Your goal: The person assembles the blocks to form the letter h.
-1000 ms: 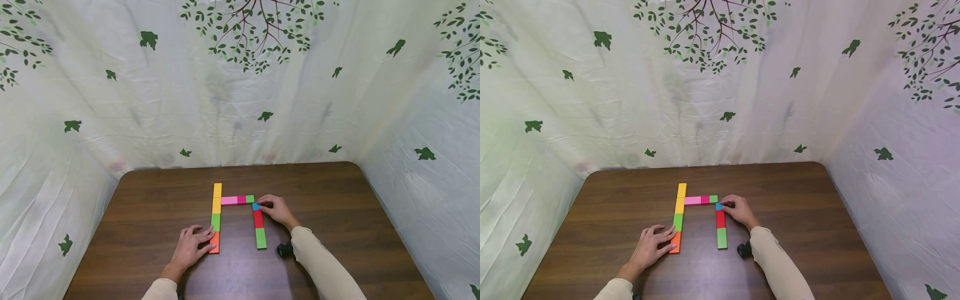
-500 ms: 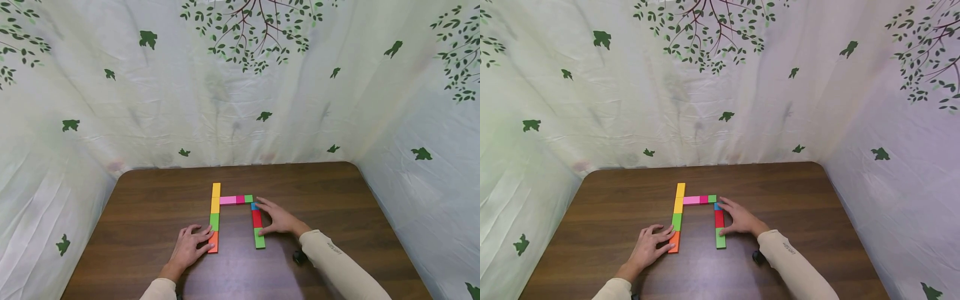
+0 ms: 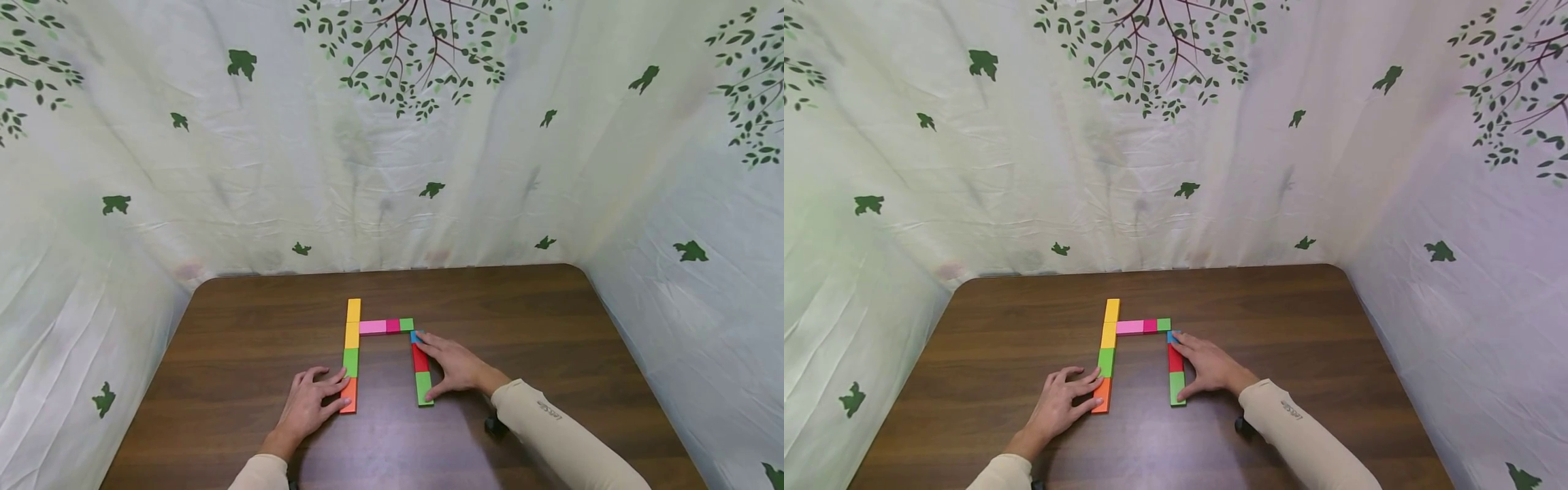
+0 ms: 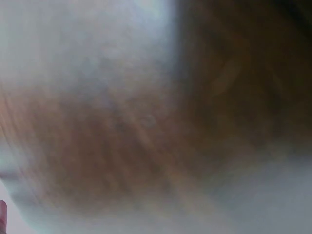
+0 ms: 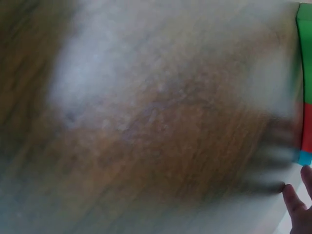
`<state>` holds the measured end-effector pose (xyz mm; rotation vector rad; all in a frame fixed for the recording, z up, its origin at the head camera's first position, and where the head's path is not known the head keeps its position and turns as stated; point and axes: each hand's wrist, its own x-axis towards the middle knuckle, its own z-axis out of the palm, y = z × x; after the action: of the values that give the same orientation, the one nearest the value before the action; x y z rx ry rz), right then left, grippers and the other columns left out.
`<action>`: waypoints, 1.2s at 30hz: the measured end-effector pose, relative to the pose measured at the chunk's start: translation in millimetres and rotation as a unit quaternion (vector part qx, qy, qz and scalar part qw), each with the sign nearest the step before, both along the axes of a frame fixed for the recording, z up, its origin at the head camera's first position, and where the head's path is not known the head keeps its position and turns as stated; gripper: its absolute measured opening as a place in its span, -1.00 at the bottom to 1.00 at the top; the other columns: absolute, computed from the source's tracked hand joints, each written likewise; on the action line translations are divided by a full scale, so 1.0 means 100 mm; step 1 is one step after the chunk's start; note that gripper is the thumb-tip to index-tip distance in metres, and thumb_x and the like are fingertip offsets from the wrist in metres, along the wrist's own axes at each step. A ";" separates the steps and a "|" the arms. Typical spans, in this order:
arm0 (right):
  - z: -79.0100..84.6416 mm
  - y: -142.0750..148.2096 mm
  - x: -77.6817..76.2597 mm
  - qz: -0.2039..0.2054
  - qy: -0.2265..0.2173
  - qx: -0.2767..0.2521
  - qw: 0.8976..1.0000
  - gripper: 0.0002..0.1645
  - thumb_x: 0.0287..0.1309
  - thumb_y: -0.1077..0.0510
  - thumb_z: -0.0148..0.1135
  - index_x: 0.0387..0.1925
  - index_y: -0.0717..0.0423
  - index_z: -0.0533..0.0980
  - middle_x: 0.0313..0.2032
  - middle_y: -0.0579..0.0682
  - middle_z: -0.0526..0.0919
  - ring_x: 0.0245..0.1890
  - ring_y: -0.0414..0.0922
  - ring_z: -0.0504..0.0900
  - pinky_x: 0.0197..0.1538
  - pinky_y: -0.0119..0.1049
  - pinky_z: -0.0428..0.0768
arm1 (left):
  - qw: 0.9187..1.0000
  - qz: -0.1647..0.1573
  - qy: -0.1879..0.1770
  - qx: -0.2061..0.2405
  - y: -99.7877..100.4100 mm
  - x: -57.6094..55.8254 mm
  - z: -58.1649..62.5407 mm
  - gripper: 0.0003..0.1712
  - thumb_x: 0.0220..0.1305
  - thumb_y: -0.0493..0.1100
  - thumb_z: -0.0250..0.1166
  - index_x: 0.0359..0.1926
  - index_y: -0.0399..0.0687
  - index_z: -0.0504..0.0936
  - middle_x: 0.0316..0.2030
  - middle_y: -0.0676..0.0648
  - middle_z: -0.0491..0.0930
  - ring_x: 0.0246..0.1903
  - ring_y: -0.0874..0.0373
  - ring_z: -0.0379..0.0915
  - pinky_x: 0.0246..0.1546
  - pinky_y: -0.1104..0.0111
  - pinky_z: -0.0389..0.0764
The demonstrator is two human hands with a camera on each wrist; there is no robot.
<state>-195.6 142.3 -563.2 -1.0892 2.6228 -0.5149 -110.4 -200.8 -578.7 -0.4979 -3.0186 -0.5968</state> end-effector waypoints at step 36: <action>0.03 -0.06 0.05 -0.014 -0.049 0.003 0.999 0.32 -0.21 -0.49 0.36 0.47 0.07 0.11 0.51 -0.06 -0.03 0.43 0.03 0.12 0.33 -0.02 0.26 | 1.000 0.000 0.005 0.004 0.00 0.00 -0.01 -0.42 0.10 0.24 0.35 0.11 0.14 0.63 0.15 0.17 0.54 0.17 -0.05 0.32 0.14 0.00 0.20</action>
<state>-190.1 136.3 -559.7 -1.0005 2.5563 -0.5529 -110.7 -200.8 -580.1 -0.4985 -3.0058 -0.6037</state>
